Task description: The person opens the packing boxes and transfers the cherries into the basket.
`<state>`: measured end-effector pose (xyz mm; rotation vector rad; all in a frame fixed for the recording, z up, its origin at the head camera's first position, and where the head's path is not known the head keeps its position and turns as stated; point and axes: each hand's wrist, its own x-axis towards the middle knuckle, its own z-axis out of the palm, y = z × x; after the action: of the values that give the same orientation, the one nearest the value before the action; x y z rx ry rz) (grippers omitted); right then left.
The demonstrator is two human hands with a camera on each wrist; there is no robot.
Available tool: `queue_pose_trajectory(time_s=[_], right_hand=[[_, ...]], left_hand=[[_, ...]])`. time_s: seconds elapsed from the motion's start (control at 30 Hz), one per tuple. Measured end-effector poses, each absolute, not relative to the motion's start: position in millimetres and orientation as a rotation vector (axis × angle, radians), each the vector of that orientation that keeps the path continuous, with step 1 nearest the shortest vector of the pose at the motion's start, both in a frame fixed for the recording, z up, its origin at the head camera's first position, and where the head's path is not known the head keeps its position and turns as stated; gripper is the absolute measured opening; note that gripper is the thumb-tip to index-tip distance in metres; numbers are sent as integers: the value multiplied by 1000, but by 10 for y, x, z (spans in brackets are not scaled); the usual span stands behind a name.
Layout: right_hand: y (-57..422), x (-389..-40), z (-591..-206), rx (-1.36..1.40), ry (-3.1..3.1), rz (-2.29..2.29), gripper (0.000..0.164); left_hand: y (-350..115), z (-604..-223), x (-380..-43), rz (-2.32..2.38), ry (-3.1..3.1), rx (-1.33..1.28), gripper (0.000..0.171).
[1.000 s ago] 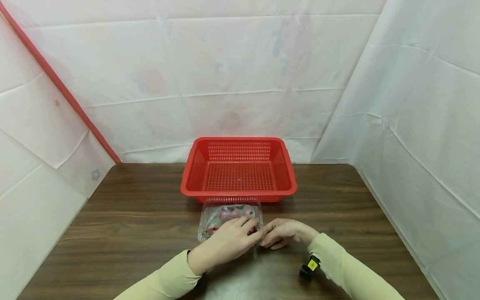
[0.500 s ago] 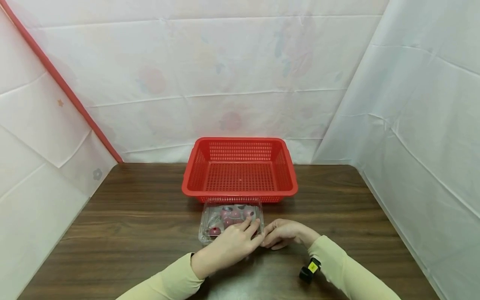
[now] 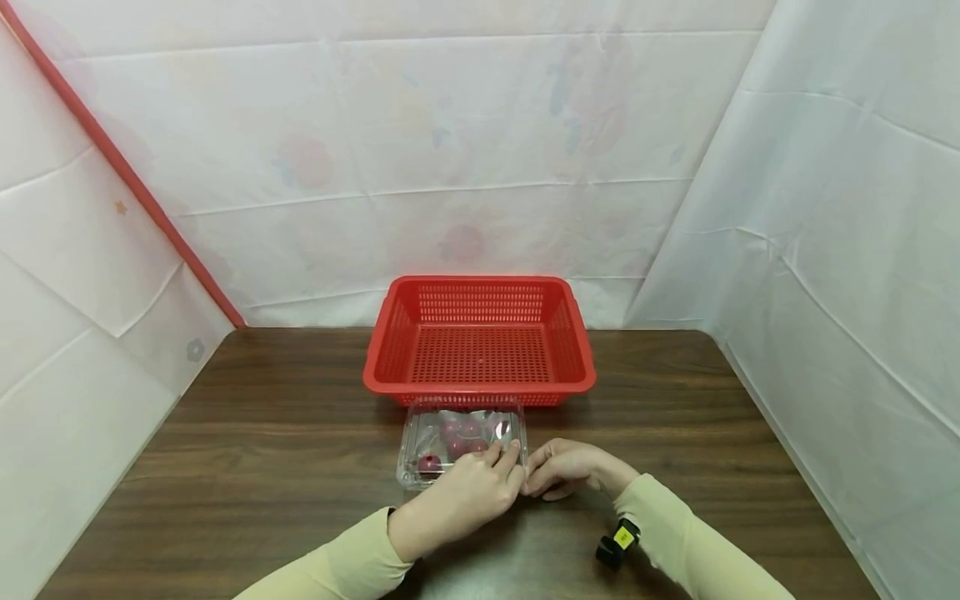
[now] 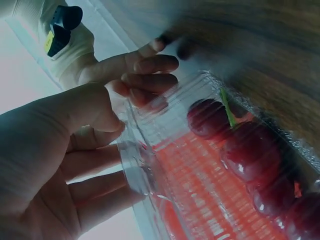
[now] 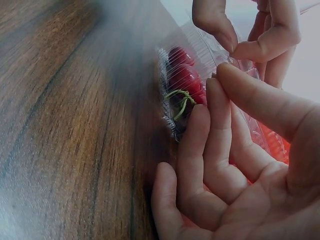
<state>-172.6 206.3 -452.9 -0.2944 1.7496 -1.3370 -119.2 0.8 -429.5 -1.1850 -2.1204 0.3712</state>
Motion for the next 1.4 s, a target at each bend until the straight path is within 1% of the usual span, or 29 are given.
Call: queue_pose_trajectory(time_s=[0.27, 0.9, 1.2, 1.4], right_hand=[[2052, -1711, -4548, -306, 1740, -1344, 7], [2057, -1707, -4537, -323, 1750, -1347, 4], [2039, -1692, -4529, -314, 1775, -1324, 9], [2026, -1640, -4496, -328, 1822, -1322, 7]], left_hand=[[1, -4322, -1212, 359, -2128, -1180, 18], [1, -4330, -1257, 246, -2154, -1178, 13], [-16, -4312, -1241, 85, -2149, -1168, 18], [-103, -4340, -1197, 10, -2107, -1171, 19]])
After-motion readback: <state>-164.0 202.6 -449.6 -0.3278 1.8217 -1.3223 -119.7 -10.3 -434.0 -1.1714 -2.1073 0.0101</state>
